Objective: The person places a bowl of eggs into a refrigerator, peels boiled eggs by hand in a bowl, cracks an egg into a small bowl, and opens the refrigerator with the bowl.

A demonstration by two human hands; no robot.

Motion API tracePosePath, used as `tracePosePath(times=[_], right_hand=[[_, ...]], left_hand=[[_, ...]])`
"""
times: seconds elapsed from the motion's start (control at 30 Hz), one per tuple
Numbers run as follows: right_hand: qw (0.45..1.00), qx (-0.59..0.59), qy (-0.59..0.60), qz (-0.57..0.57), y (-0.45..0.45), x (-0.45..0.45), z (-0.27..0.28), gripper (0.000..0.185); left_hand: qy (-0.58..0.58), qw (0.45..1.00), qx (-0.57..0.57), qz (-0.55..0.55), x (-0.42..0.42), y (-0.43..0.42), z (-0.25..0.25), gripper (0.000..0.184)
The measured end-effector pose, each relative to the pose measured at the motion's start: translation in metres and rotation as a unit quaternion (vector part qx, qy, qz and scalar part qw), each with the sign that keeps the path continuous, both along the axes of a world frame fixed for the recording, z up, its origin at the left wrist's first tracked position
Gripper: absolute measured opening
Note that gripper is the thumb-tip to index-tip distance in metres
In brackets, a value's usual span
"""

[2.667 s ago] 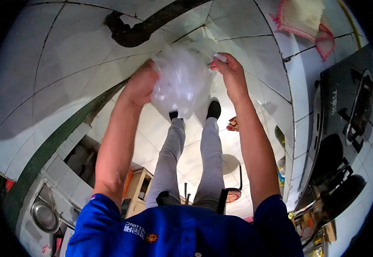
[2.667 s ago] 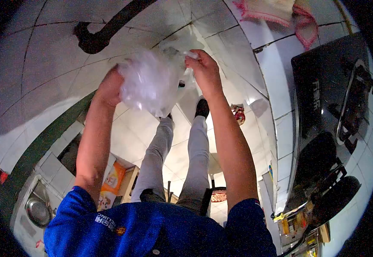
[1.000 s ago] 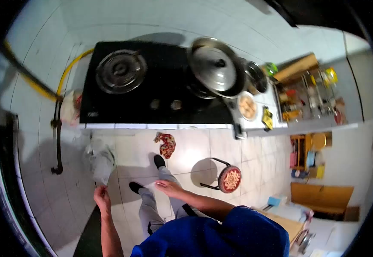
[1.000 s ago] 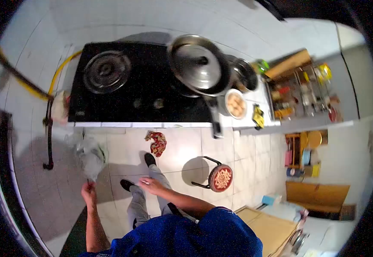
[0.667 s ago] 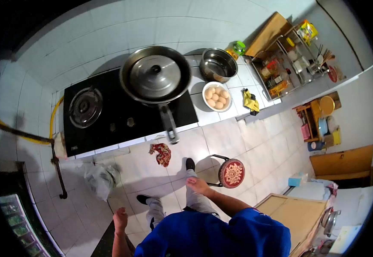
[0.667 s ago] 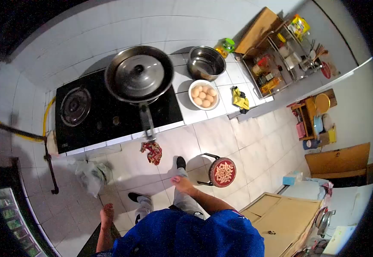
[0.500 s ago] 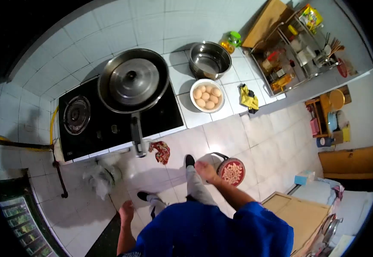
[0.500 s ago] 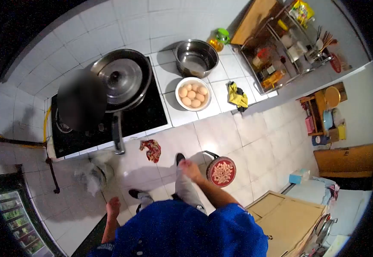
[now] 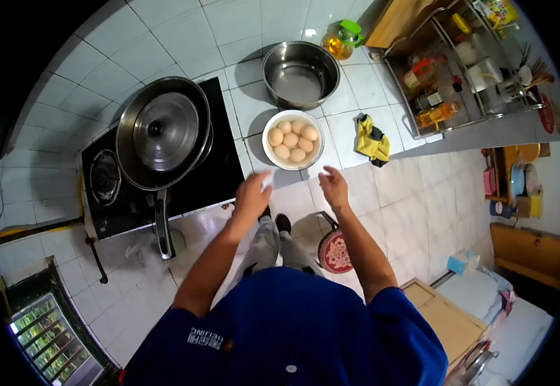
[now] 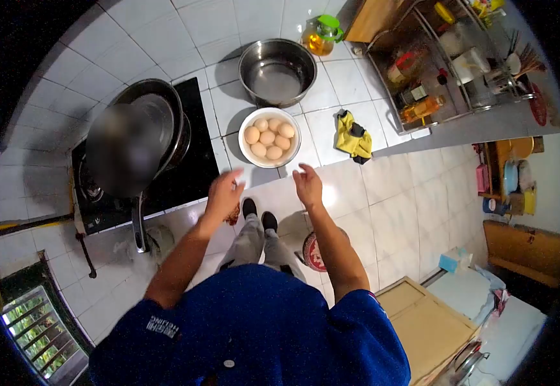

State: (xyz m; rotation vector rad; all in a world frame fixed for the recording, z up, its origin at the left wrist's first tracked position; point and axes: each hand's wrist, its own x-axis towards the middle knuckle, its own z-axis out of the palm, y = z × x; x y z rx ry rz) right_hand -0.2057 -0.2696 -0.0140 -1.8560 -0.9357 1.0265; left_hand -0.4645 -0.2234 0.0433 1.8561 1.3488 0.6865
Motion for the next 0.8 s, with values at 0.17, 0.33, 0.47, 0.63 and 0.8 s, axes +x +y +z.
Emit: tracePosePath(times=[0.17,0.33,0.47,0.63,0.8], right_hand=[[0.953,0.07,-0.272,0.11,0.059,0.001,0.049,0.036],[0.966,0.038,-0.212,0.145,0.095,0.01,0.054,0.032],[0.902,0.119,-0.336,0.242,0.119,0.022,0.038,0.034],[0.837,0.088,-0.39,0.373,0.155,0.031,0.028,0.038],[0.768,0.138,-0.436,0.448,0.167,0.038,0.01,0.043]], left_hand=[[0.115,0.99,0.063,-0.058,0.052,0.094,-0.014,0.054],[0.229,0.961,0.063,-0.145,0.072,0.135,-0.041,0.047],[0.244,0.962,-0.027,-0.118,0.079,0.147,-0.043,0.043],[0.239,0.962,-0.027,-0.13,0.077,0.152,-0.045,0.039],[0.293,0.946,-0.07,-0.121,0.085,0.151,-0.03,0.036]])
